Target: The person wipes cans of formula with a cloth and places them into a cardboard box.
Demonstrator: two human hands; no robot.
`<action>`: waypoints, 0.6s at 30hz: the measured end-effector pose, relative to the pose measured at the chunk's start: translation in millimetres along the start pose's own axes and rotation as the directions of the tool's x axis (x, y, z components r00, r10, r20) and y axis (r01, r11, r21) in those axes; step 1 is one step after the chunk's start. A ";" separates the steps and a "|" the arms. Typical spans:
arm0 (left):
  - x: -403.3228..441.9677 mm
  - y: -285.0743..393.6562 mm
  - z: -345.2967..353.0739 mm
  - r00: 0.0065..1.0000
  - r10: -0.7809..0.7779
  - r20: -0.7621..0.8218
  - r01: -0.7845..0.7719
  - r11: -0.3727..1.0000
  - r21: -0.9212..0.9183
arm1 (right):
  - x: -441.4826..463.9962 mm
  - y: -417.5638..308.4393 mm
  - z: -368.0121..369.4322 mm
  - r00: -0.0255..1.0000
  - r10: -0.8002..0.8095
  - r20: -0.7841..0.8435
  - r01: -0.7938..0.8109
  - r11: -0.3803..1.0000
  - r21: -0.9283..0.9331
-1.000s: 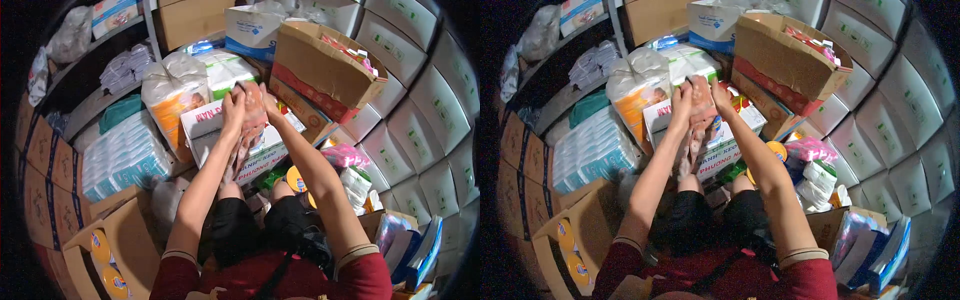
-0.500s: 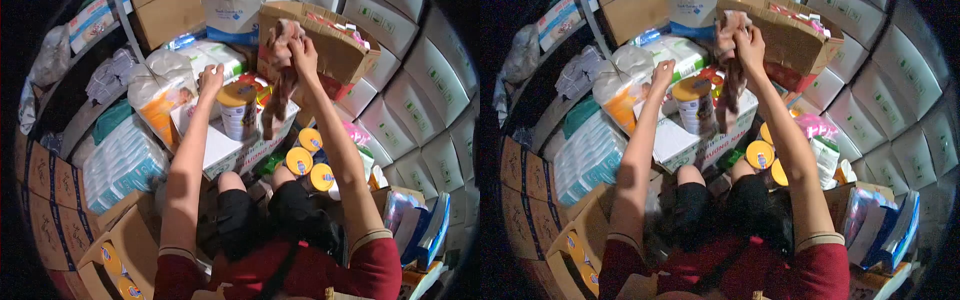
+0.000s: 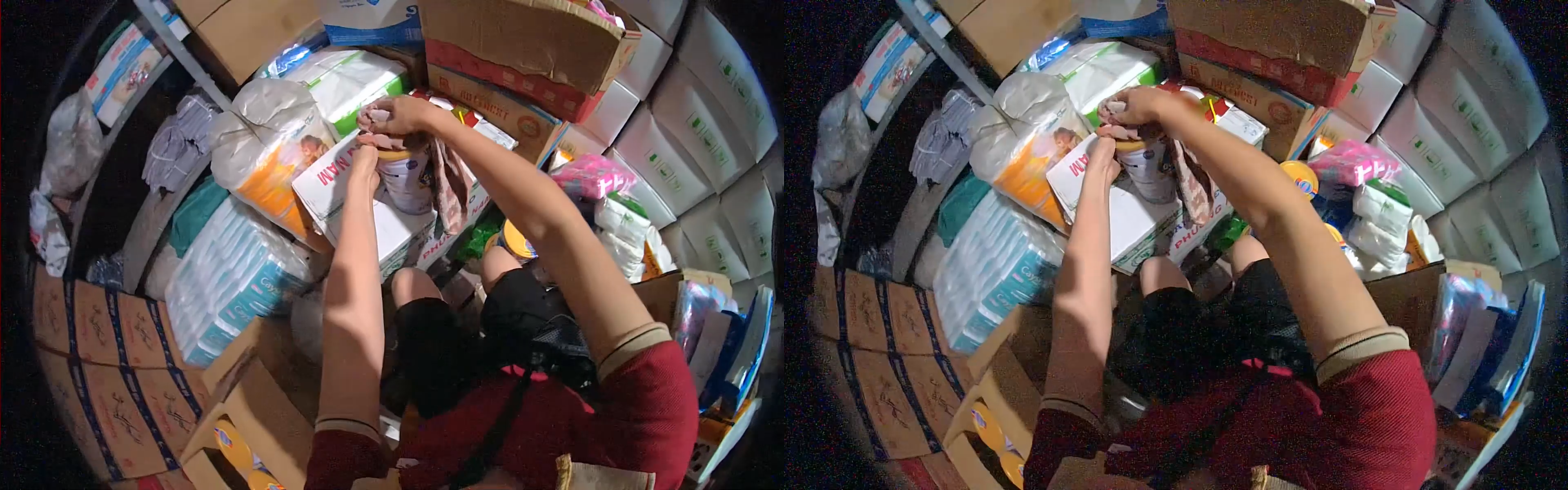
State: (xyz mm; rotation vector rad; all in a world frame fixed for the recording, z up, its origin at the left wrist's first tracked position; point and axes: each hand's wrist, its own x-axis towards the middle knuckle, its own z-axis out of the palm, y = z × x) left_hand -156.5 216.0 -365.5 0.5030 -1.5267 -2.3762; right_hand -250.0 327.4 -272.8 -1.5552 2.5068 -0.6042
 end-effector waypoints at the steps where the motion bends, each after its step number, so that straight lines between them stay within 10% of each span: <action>1: 7.7 -6.5 -3.9 1.000 0.018 -0.009 -0.018 0.999 -0.027 | 10.8 5.7 -4.4 0.996 0.035 0.085 -0.041 0.997 0.068; 5: 4.5 -8.3 -4.2 0.997 0.039 -0.064 -0.042 0.998 -0.044 | 23.4 0.7 -19.7 0.910 0.319 0.264 -0.384 0.889 0.248; 9: -1.1 -4.4 6.0 0.975 0.101 -0.196 -0.112 0.993 -0.044 | 58.9 53.7 4.2 0.847 0.272 0.456 -0.510 0.656 0.557; 12: -6.9 -2.6 16.4 0.939 0.150 -0.309 -0.168 0.985 -0.033 | 20.9 71.2 -0.6 0.984 0.055 0.170 -0.144 0.809 0.570; 13: -5.3 -3.8 16.6 0.935 0.142 -0.324 -0.165 0.985 -0.045 | 24.1 100.7 31.0 0.989 0.132 0.063 -0.117 0.460 0.880; 16: -5.6 -2.7 21.0 0.929 0.114 -0.351 -0.151 0.985 -0.082 | 5.8 121.9 79.1 0.948 0.258 0.189 -0.193 -0.007 0.981; 18: -3.1 -4.4 20.4 0.927 0.103 -0.360 -0.144 0.985 -0.090 | -38.2 111.6 106.4 0.904 0.418 0.085 -0.136 0.094 0.986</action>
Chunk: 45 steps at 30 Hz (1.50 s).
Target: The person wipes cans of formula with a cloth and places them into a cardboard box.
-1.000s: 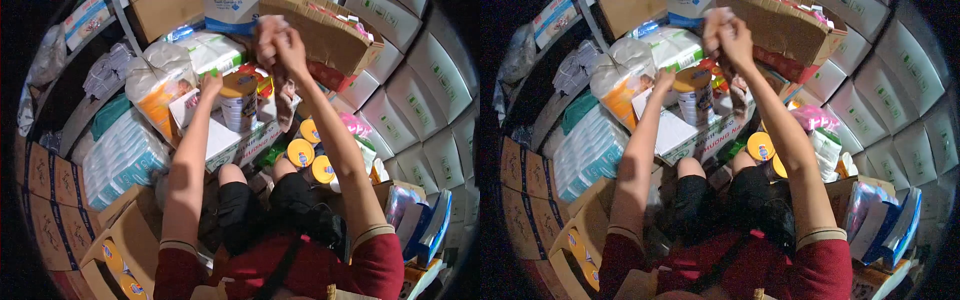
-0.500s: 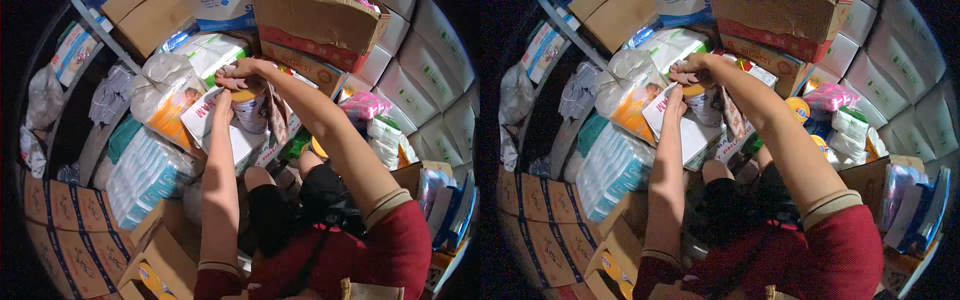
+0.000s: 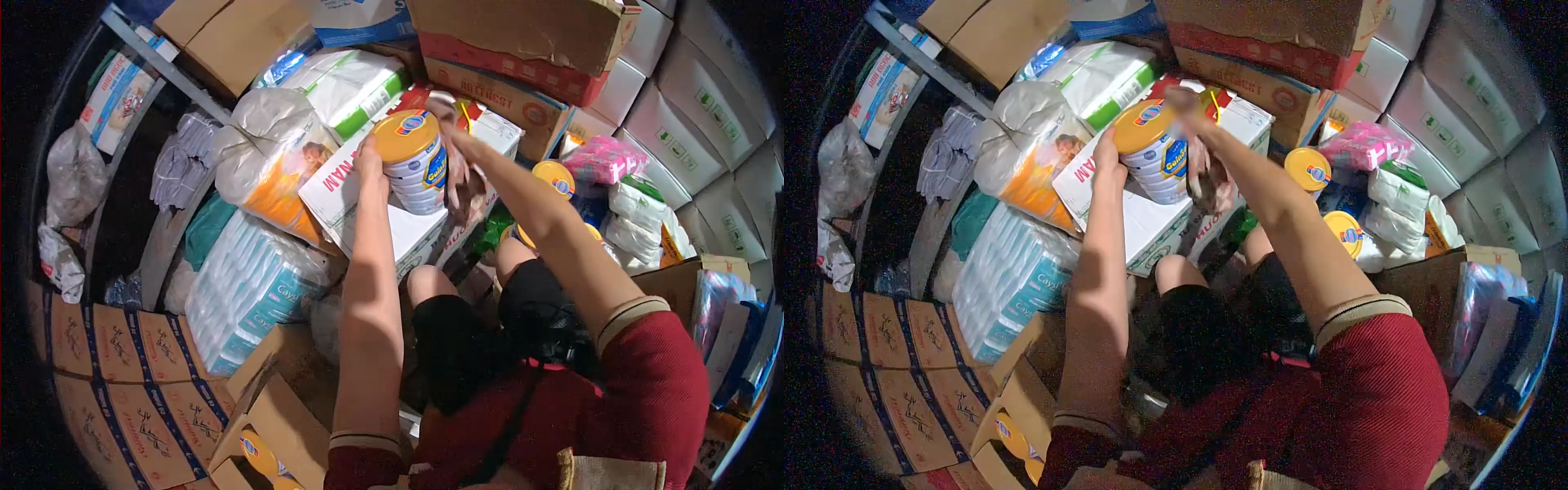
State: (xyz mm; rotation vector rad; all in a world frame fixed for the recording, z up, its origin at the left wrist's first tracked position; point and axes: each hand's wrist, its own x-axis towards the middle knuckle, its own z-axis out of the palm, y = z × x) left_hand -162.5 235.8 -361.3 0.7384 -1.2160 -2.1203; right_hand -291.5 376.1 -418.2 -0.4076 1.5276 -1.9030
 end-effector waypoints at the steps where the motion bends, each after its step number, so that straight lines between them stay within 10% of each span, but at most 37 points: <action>1: 5.9 -3.2 -1.9 1.000 0.004 -0.004 -0.004 1.000 0.002 | -28.0 8.0 5.1 0.992 0.016 -0.122 -0.020 0.999 -0.037; 4: 10.4 -2.0 0.2 1.000 -0.010 -0.009 0.010 1.000 0.021 | -44.7 28.6 10.3 0.906 -0.066 -0.417 0.011 0.991 -0.133; 6: 11.7 -0.3 0.6 1.000 -0.028 0.004 0.028 0.999 0.041 | -48.5 50.2 8.5 0.825 -0.429 -0.368 0.052 0.706 -0.706; 8: 8.8 3.0 4.3 0.999 -0.035 0.007 0.035 0.999 0.034 | -100.2 10.9 43.9 0.786 -0.231 -0.573 -0.206 0.776 -0.596; 10: 4.7 9.4 10.5 0.997 -0.071 0.011 0.071 0.997 0.002 | -101.3 17.9 67.2 0.700 -0.412 -0.583 0.131 0.877 -0.462; 12: 13.5 8.0 10.3 0.997 -0.078 0.027 0.077 0.996 0.043 | -132.5 -11.1 89.2 0.701 -0.659 -0.271 0.400 0.679 -0.616; 14: 19.5 6.5 7.1 0.994 -0.097 0.052 0.093 0.993 0.076 | -136.7 -5.5 109.0 0.696 -0.649 -0.307 0.222 0.601 -0.768; 16: 28.7 2.3 1.2 0.977 -0.170 0.127 0.166 0.985 0.044 | -108.7 21.5 112.6 0.481 -0.805 -0.346 0.361 0.542 -0.759; 18: 35.1 -1.9 -0.8 0.971 -0.180 0.160 0.180 0.984 0.017 | -101.4 2.9 86.5 0.531 -0.821 -0.209 0.497 0.501 -0.709; 19: 37.3 -6.7 2.7 0.976 -0.154 0.155 0.156 0.988 0.001 | -99.9 3.6 78.4 0.667 -0.684 -0.295 0.484 0.700 -0.526; 20: 38.0 -10.0 6.1 0.980 -0.129 0.152 0.133 0.991 -0.013 | -97.8 5.2 70.1 0.774 -0.515 -0.369 0.418 0.853 -0.313; 22: 35.0 -18.0 14.2 0.999 -0.035 -0.001 0.034 0.990 0.135 | -85.3 5.0 43.0 0.860 -0.206 -0.467 -0.111 0.817 -0.566; 24: 36.8 -25.5 25.4 0.988 0.082 -0.130 -0.041 0.957 0.287 | -93.6 1.1 49.9 0.797 -0.266 -0.542 -0.075 0.847 -0.526; 26: 73.1 -40.0 5.5 0.998 0.034 -0.059 -0.014 0.950 0.313 | -80.1 21.9 41.7 0.852 -0.385 -0.354 0.220 0.878 -0.426; 30: 66.0 -30.4 5.2 0.992 -0.089 0.087 0.068 0.973 0.219 | -115.7 57.1 93.2 0.526 -0.799 -0.292 0.374 0.526 -0.764; 32: 46.4 -14.8 7.6 0.957 -0.208 0.200 0.161 0.960 0.227 | -147.4 47.1 106.1 0.728 -0.676 -0.111 0.343 0.500 -0.795; 34: 43.8 -3.6 -6.7 0.849 -0.401 0.343 0.306 0.904 0.297 | -149.4 29.6 105.8 0.610 -0.776 0.160 0.499 0.219 -0.838; 36: 39.5 4.3 -16.7 0.750 -0.470 0.465 0.391 0.882 0.262 | -135.6 25.6 94.2 0.789 -0.539 0.294 0.417 0.118 -0.901; 38: 37.9 11.9 -22.5 0.626 -0.515 0.585 0.477 0.847 0.234 | -127.9 21.1 78.5 0.552 -0.701 0.452 0.494 -0.162 -0.854; 40: 58.6 1.4 -43.9 0.662 -0.132 0.737 -0.329 0.833 0.445 | -116.1 19.4 66.1 0.629 -0.549 0.550 0.485 -0.276 -0.830; 42: 54.6 8.4 -24.8 0.865 -0.421 0.273 0.260 0.842 0.472 | -124.3 12.2 61.7 0.633 -0.448 0.631 0.506 -0.377 -0.775; 45: 30.3 2.0 1.5 0.968 -0.202 0.149 0.101 0.855 0.510 | -132.4 16.7 48.2 0.608 -0.357 0.709 0.580 -0.411 -0.704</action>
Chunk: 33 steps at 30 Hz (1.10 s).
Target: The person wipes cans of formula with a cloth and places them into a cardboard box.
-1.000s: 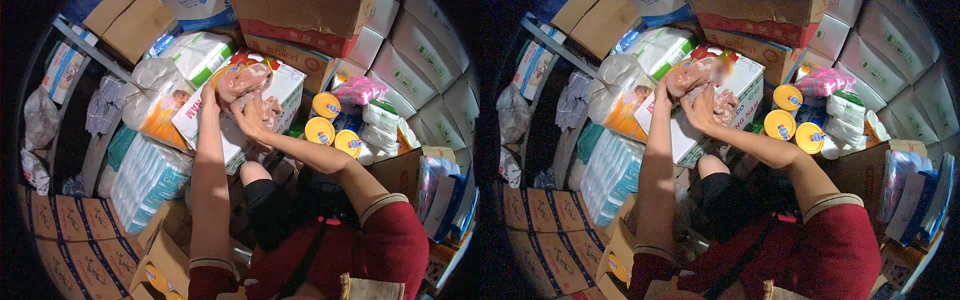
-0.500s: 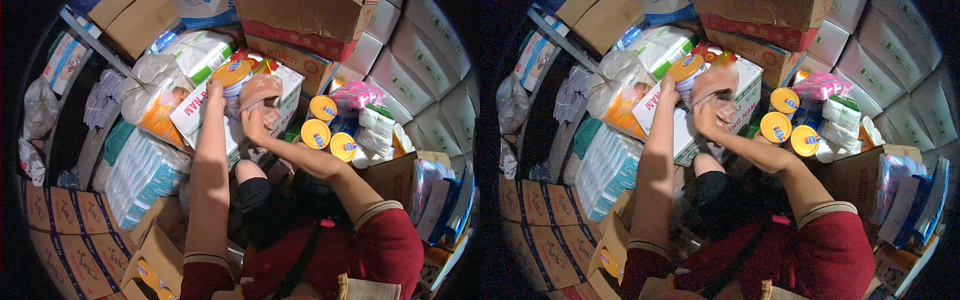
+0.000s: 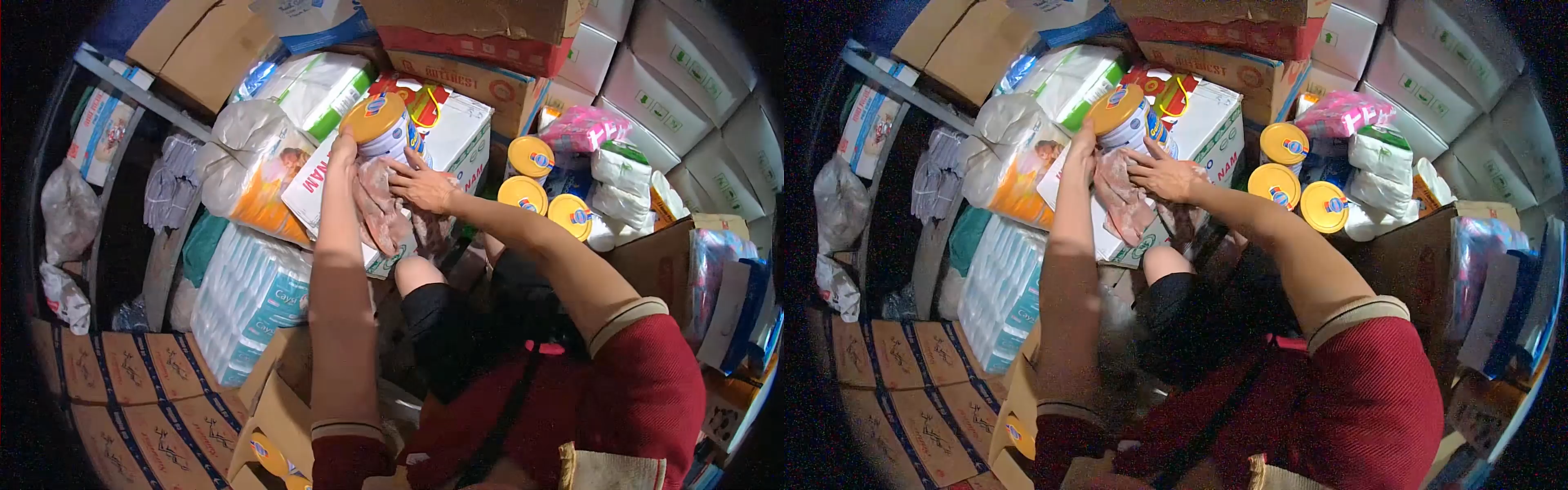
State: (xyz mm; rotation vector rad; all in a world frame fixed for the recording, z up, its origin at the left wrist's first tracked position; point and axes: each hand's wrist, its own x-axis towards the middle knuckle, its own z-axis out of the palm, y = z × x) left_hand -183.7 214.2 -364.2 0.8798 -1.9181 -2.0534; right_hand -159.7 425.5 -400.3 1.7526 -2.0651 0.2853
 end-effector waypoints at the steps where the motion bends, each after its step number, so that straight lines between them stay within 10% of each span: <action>1: -8.0 4.7 7.3 0.996 0.008 -0.084 -0.005 0.999 0.034 | -6.5 0.8 3.1 0.999 -0.038 0.009 0.038 0.999 0.023; 6: -61.9 32.4 16.7 0.994 -0.086 -0.065 0.093 0.989 0.112 | -33.9 7.7 1.1 0.996 -0.037 -0.085 0.047 0.990 0.131; 11: -30.6 14.2 11.0 0.994 -0.079 -0.073 0.086 0.991 0.100 | -50.2 70.2 -22.6 0.771 0.611 -0.180 -0.568 0.788 0.237; 13: -41.2 24.6 14.9 0.994 -0.077 -0.072 0.083 0.993 0.088 | -17.6 92.9 -69.7 0.537 0.567 -0.625 -0.447 0.819 0.359; 17: -39.8 17.9 15.6 0.999 -0.044 -0.013 0.045 0.998 0.033 | 61.7 114.0 -138.6 0.532 0.547 -0.646 -0.235 0.829 0.508; 21: -12.0 -8.0 -0.5 0.995 -0.021 0.093 0.028 0.997 -0.072 | 124.5 100.3 -78.0 0.790 0.611 -0.049 -0.533 0.724 0.438; 23: 18.8 -33.9 -17.4 0.998 -0.022 -0.059 0.020 0.999 -0.044 | 121.8 78.9 -63.4 0.913 0.364 0.184 -0.396 0.899 0.187; 29: -60.8 8.2 13.8 0.992 0.072 -0.104 -0.074 0.997 -0.008 | 133.5 109.7 -66.1 0.814 0.433 0.387 -0.569 0.728 0.383; 33: -33.4 -21.9 0.0 0.977 0.208 -0.040 -0.212 0.965 -0.158 | 133.0 146.4 -31.2 0.688 0.453 0.567 -0.696 0.191 0.692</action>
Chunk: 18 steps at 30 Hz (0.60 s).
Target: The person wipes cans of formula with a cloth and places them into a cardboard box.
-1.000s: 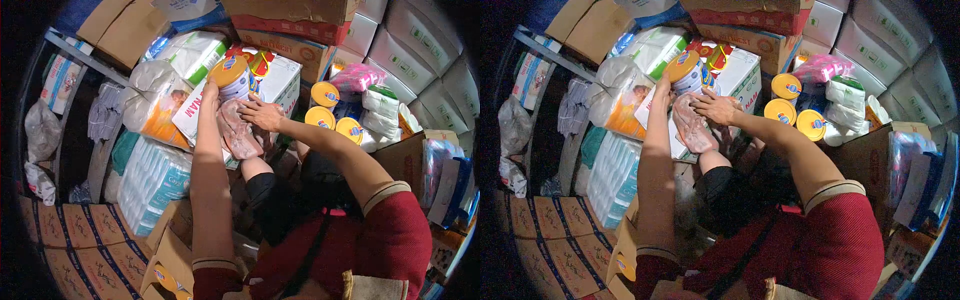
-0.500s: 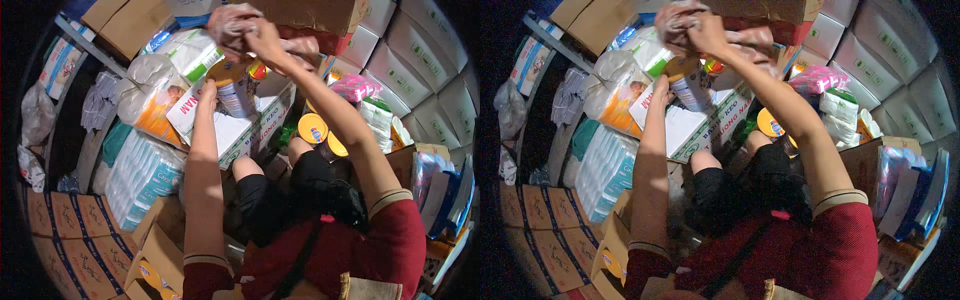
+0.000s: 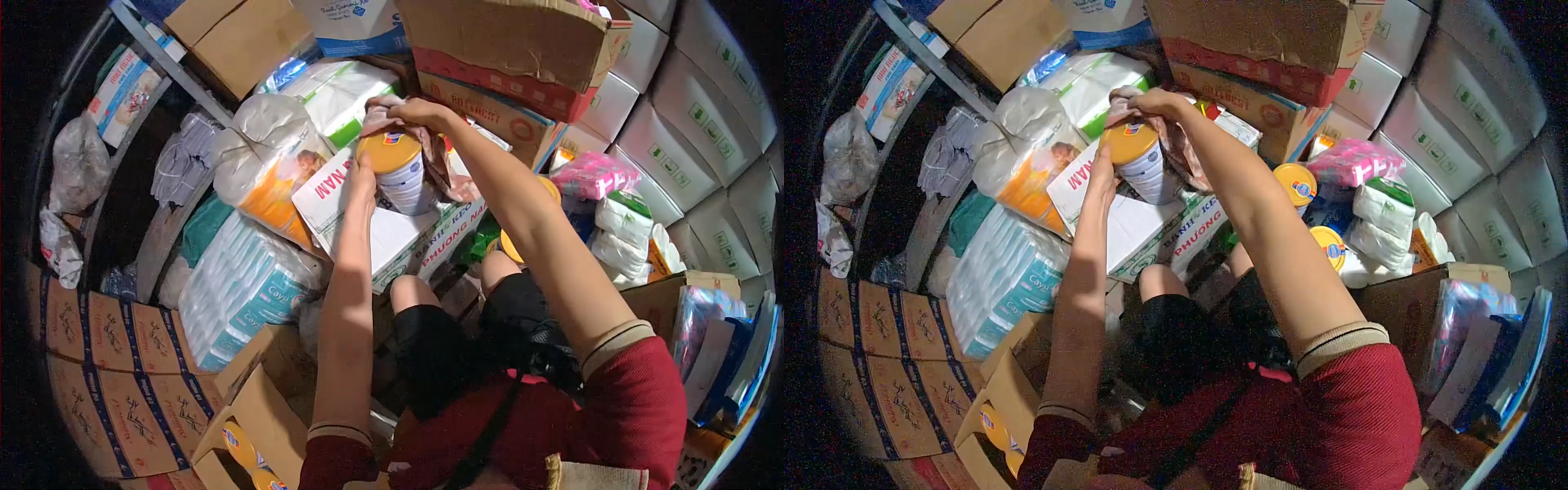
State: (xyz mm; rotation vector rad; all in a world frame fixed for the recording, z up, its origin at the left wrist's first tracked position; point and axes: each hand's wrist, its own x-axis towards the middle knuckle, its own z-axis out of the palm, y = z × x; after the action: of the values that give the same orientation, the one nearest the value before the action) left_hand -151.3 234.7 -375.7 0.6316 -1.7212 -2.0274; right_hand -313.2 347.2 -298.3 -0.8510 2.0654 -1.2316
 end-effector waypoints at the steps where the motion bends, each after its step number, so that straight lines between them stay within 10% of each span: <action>1: -7.4 5.1 -1.2 0.998 -0.037 0.050 0.039 0.998 -0.042 | 0.8 6.2 -1.8 0.999 0.015 0.034 -0.021 0.978 0.207; 6: -1.0 -1.8 -10.2 0.998 0.003 0.069 -0.008 0.998 0.064 | 9.5 78.0 19.2 0.967 -0.238 0.091 0.112 0.720 0.685; 10: -0.3 13.2 12.6 0.990 -0.018 -0.139 0.036 0.991 0.126 | 12.4 168.5 52.0 0.989 -0.083 -0.120 0.142 0.741 0.656; 12: -0.4 17.0 20.1 0.979 -0.038 -0.202 0.067 0.988 0.138 | 5.3 164.2 52.2 0.932 0.154 -0.327 -0.196 0.976 -0.098; 18: -1.4 21.7 19.9 0.986 -0.033 -0.165 0.056 0.989 0.140 | -71.2 118.1 43.1 0.811 0.104 -0.576 -0.202 0.973 -0.108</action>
State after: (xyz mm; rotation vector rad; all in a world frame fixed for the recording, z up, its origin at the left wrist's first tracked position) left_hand -161.4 248.1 -351.4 0.8641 -1.7817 -1.8357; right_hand -263.1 422.4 -411.0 -0.3851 2.6823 -1.3505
